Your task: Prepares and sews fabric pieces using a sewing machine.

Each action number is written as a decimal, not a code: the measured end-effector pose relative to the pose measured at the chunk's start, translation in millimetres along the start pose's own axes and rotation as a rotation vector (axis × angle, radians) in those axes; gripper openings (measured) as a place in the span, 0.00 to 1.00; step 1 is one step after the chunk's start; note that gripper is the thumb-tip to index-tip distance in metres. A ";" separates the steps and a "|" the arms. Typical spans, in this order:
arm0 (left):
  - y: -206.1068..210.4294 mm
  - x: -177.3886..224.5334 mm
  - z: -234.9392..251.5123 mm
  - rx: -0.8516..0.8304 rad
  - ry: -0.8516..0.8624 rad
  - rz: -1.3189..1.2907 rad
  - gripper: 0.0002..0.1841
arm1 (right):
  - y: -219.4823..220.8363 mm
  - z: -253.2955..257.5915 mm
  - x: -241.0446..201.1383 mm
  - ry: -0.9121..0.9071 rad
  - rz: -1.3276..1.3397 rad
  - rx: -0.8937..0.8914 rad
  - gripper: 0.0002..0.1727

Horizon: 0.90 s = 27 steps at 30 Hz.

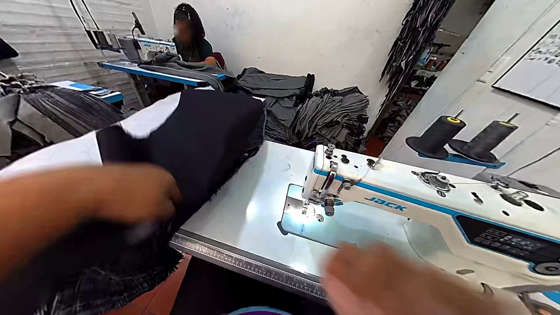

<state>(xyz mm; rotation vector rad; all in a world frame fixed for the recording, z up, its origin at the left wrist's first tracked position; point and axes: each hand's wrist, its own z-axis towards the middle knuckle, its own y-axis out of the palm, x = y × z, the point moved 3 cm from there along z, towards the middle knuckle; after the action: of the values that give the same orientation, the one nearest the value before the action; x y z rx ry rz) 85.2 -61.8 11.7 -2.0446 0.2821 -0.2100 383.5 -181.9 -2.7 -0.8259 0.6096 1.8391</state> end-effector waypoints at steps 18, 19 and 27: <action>184.2 89.9 120.6 0.082 0.315 -0.255 0.37 | -71.8 39.7 241.2 1.070 -1.205 -0.310 0.48; 177.0 84.9 123.7 0.040 0.297 -0.388 0.31 | -57.1 41.8 230.5 0.966 -1.314 -0.426 0.43; 110.5 -6.0 147.4 0.262 0.056 -1.841 0.53 | -1.7 -33.1 186.2 -0.389 -1.393 -0.833 0.21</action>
<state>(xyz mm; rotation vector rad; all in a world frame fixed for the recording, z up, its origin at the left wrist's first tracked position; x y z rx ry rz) 106.7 13.8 -155.0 -1.4154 -1.5733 -1.2808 342.2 -97.1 -166.7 -0.9650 -0.9021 0.7856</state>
